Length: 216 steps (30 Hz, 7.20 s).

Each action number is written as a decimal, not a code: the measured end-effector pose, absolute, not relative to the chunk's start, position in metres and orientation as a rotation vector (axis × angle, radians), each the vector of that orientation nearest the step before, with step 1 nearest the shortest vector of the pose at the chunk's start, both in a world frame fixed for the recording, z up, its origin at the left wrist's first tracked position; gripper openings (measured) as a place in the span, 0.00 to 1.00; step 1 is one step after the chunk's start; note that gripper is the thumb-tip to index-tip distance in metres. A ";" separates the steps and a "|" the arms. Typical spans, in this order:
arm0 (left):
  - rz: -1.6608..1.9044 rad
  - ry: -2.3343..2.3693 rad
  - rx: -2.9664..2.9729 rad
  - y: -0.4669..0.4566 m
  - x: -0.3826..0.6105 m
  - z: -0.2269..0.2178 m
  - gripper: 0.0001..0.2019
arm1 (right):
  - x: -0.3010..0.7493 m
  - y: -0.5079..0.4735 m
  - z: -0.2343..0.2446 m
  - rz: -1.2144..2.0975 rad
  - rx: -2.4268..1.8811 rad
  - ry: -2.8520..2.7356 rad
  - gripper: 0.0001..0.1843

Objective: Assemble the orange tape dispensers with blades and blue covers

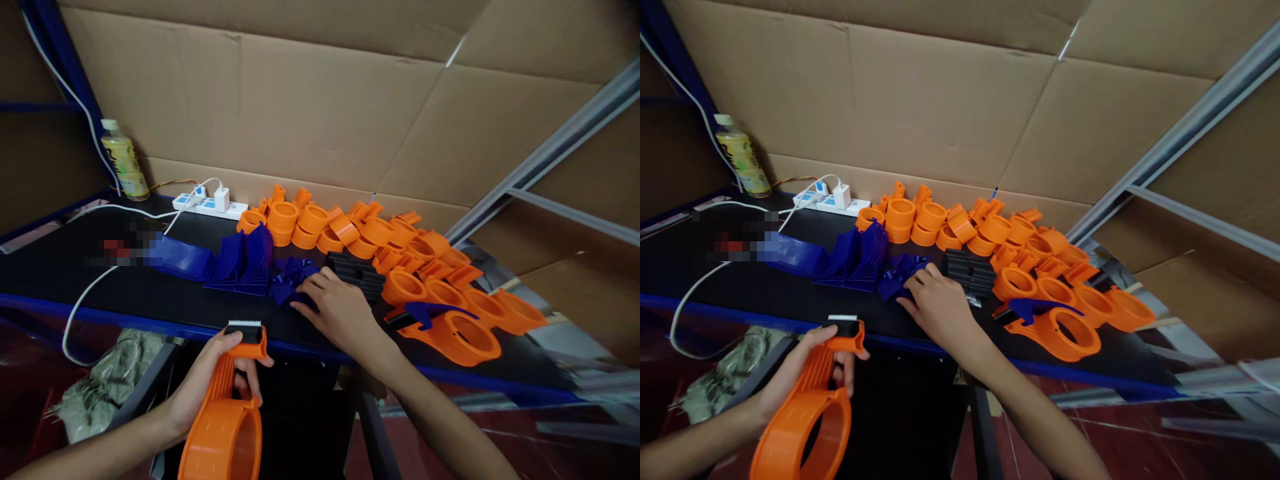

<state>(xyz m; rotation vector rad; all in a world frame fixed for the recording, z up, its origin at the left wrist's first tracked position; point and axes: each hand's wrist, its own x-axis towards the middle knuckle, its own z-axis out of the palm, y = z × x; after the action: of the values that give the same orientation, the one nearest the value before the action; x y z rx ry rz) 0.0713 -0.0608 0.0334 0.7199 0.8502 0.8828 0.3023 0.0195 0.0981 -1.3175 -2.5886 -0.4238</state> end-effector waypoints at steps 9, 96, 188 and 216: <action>0.971 0.879 0.675 -0.063 0.075 0.040 0.21 | 0.292 0.018 0.102 -0.397 -0.980 -2.778 0.23; 1.056 0.972 0.541 -0.073 0.074 0.044 0.21 | 0.269 -0.036 0.038 0.188 -0.662 -2.143 0.16; 1.058 0.419 0.465 -0.054 0.046 0.027 0.20 | 0.208 0.114 0.129 -0.055 -1.601 -2.280 0.27; 1.403 0.540 0.515 -0.066 0.058 0.020 0.29 | 0.248 -0.046 0.136 -0.595 -0.635 -2.517 0.12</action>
<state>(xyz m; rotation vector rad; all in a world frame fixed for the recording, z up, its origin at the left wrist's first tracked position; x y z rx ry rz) 0.0576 -0.0660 0.0200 0.5148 0.5402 1.4025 0.2484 -0.0460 0.1359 -0.6348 -2.5174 -0.5948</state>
